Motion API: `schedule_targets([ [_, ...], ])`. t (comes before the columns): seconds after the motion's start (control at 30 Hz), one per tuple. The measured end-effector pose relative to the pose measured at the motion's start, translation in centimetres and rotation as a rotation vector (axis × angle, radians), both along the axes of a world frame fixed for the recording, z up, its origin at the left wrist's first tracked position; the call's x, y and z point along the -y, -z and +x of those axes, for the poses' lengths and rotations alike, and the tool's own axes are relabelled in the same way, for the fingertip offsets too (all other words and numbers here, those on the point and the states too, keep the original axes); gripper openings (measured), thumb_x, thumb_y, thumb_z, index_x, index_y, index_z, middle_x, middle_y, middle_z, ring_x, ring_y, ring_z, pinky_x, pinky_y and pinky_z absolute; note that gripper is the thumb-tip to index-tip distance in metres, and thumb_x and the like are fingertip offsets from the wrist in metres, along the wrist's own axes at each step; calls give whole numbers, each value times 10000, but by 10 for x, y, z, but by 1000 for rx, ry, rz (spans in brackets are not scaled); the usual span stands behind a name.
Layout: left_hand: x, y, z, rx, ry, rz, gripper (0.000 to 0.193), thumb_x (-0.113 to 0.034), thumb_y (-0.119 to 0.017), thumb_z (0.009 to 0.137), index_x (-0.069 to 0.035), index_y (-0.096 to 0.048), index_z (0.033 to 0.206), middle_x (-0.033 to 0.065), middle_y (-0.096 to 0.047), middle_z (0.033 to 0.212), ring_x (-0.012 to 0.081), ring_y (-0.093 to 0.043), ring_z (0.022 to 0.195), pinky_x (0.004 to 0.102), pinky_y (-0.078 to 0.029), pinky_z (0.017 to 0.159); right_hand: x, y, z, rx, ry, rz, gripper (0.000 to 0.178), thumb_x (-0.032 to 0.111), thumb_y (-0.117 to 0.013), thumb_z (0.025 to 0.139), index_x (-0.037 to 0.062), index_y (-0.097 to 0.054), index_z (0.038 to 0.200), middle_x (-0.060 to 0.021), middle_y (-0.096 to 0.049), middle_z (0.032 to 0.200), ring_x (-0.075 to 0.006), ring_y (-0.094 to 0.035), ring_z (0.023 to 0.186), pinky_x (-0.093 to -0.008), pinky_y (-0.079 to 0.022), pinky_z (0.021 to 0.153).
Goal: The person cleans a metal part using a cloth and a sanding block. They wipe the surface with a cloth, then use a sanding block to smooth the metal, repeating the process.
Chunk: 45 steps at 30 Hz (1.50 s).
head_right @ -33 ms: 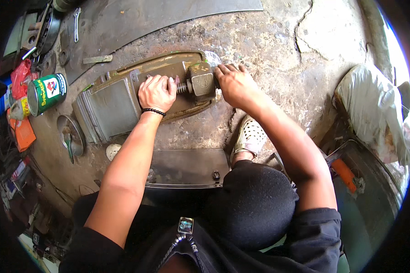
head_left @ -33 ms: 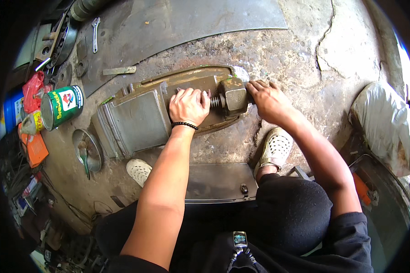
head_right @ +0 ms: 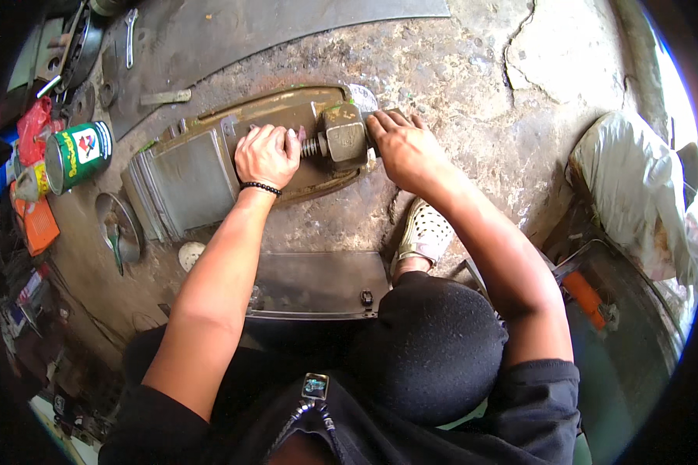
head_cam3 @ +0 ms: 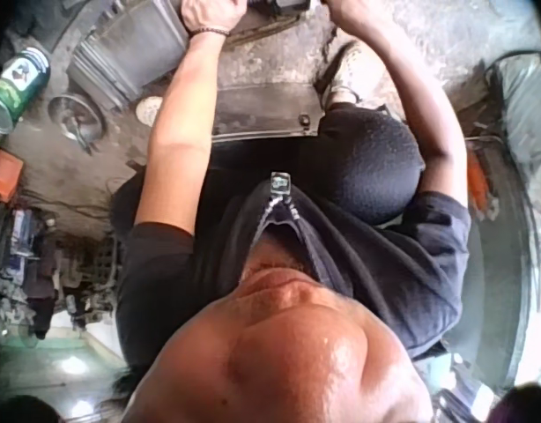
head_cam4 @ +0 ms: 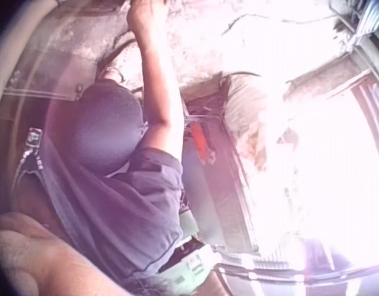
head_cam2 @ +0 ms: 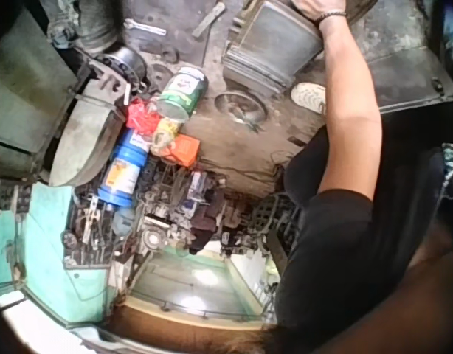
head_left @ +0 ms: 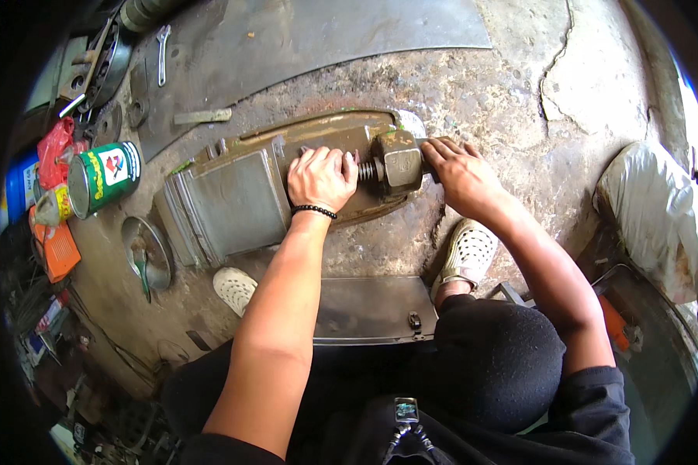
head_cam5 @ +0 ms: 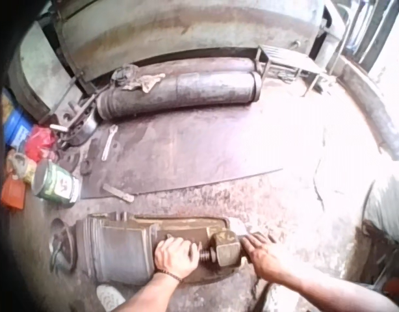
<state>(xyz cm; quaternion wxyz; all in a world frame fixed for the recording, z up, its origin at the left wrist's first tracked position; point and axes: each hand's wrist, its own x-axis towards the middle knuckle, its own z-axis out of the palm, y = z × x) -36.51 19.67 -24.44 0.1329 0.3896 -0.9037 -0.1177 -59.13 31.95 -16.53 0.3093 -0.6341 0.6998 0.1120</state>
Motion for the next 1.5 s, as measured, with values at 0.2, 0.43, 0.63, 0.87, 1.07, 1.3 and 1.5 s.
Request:
schedule_targets([
  [0.2, 7, 3, -5, 2, 14, -13, 235, -275, -621, 886, -101, -663, 735, 73, -652, 774, 306, -648, 766, 438, -499, 706, 5, 16, -10, 41, 55, -143, 640, -29, -456, 862, 19, -451, 1500, -160, -474, 1556, -286, -416, 1469, -515, -274, 1233],
  [0.43, 6, 2, -6, 38, 26, -27, 226, -265, -616, 890, -101, -660, 742, 81, -648, 771, 318, -645, 759, 444, -494, 701, -9, 33, -14, 37, 65, -25, 667, -42, -458, 861, 46, -435, 1521, -127, -457, 1575, -272, -404, 1477, -520, -251, 1244],
  [0.63, 5, 6, -5, 14, 23, -53, 244, -290, -636, 872, -130, -615, 689, 52, -604, 733, 294, -630, 748, 437, -475, 675, -5, 20, -11, 10, 53, -29, 638, -14, -462, 903, 47, -415, 1536, -115, -434, 1596, -268, -395, 1485, -531, -263, 1236],
  [0.87, 4, 5, -6, 44, 22, -78, 232, -290, -640, 869, -125, -635, 705, 54, -631, 762, 294, -636, 765, 440, -483, 687, -7, 18, -9, -11, 14, 17, 599, 37, -482, 916, 52, -447, 1514, -124, -447, 1584, -267, -412, 1469, -519, -296, 1221],
  [1.07, 6, 2, -10, 100, 24, -28, 234, -255, -606, 897, -84, -661, 747, 84, -663, 788, 315, -654, 765, 441, -500, 701, -5, 20, -11, -6, 57, -175, 590, 23, -447, 938, 53, -431, 1528, -140, -461, 1572, -293, -412, 1470, -527, -268, 1232],
  [1.3, 7, 6, -8, 45, 29, -55, 269, -293, -629, 877, -120, -608, 672, 57, -611, 734, 296, -629, 743, 443, -479, 680, -8, 30, -13, 8, 44, -100, 650, -22, -480, 876, 49, -440, 1521, -120, -461, 1574, -274, -379, 1491, -530, -274, 1227],
  [1.5, 6, 7, -8, 2, 16, -67, 256, -284, -636, 873, -116, -616, 680, 62, -611, 733, 297, -627, 745, 440, -482, 681, -9, 28, -9, -33, 20, -139, 617, 21, -465, 909, 45, -433, 1524, -131, -445, 1582, -282, -374, 1493, -517, -275, 1231],
])
